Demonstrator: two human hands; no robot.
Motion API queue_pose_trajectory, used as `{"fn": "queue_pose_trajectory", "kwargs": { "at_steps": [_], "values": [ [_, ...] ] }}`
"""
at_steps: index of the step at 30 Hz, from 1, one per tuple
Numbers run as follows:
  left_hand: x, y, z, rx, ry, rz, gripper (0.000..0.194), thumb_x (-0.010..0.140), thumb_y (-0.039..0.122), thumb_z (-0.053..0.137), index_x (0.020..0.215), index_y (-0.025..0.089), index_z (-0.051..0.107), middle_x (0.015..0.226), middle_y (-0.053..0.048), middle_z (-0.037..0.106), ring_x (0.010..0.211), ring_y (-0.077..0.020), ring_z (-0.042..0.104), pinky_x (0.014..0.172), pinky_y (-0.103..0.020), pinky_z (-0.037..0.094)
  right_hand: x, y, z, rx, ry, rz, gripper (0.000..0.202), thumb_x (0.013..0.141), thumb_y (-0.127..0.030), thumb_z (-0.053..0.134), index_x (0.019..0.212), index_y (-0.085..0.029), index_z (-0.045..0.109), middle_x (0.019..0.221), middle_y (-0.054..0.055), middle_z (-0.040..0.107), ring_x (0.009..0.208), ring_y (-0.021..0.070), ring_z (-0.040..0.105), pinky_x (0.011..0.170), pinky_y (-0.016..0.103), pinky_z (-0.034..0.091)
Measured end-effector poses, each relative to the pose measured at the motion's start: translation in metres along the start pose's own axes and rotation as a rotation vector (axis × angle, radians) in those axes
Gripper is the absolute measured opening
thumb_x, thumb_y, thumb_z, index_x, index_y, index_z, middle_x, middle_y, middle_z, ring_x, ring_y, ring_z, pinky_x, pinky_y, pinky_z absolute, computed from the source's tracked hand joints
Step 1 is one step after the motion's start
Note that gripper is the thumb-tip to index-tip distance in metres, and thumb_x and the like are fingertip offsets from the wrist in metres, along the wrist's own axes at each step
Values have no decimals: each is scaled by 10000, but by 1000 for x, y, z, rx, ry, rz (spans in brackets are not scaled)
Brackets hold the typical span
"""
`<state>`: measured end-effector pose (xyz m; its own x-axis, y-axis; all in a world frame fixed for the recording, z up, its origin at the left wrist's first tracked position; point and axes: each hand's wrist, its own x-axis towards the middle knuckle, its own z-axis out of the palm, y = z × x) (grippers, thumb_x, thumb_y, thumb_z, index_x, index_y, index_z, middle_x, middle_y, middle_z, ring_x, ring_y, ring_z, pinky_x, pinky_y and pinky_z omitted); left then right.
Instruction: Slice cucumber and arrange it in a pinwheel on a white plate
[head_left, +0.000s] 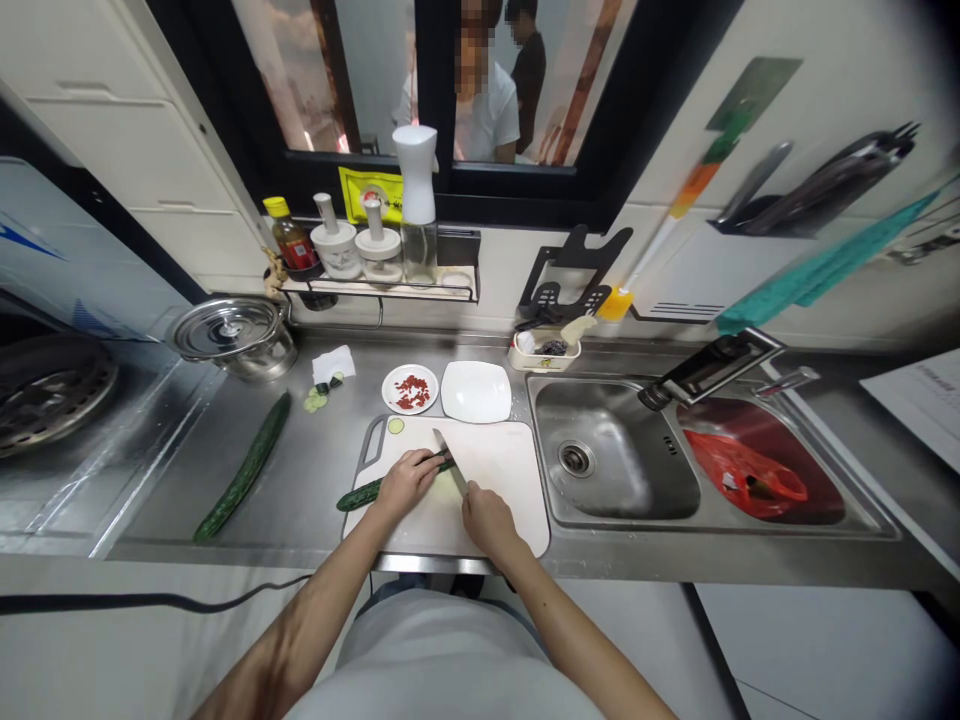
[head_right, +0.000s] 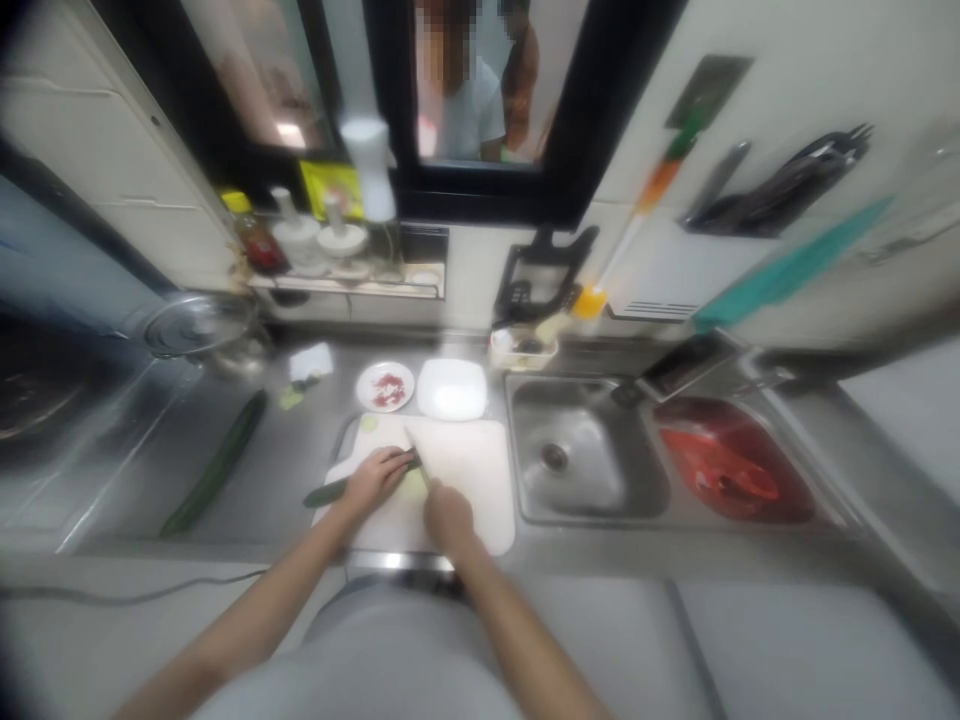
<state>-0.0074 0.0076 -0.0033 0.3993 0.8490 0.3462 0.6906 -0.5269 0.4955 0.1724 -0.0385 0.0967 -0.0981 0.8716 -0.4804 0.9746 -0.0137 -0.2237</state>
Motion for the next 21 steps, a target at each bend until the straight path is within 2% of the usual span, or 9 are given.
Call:
{"fn": "queue_pose_trajectory", "kwargs": {
  "at_steps": [12, 21],
  "values": [
    [2, -4, 2, -50, -10, -17, 272, 919, 278, 502, 1140, 272, 660, 1080, -56, 645, 989, -186, 582, 872, -348, 509, -23, 12, -3, 13, -86, 12, 318, 924, -146, 338, 1127, -111, 580, 989, 161, 682, 983, 229, 629, 762, 287, 411],
    [3, -5, 2, -75, -25, -33, 281, 920, 268, 495, 1146, 256, 662, 1067, -63, 651, 981, -183, 588, 869, -336, 506, -18, 11, -4, 5, -74, -12, 326, 919, -145, 339, 1135, -108, 581, 1004, 154, 680, 973, 235, 633, 752, 294, 417]
  ]
}}
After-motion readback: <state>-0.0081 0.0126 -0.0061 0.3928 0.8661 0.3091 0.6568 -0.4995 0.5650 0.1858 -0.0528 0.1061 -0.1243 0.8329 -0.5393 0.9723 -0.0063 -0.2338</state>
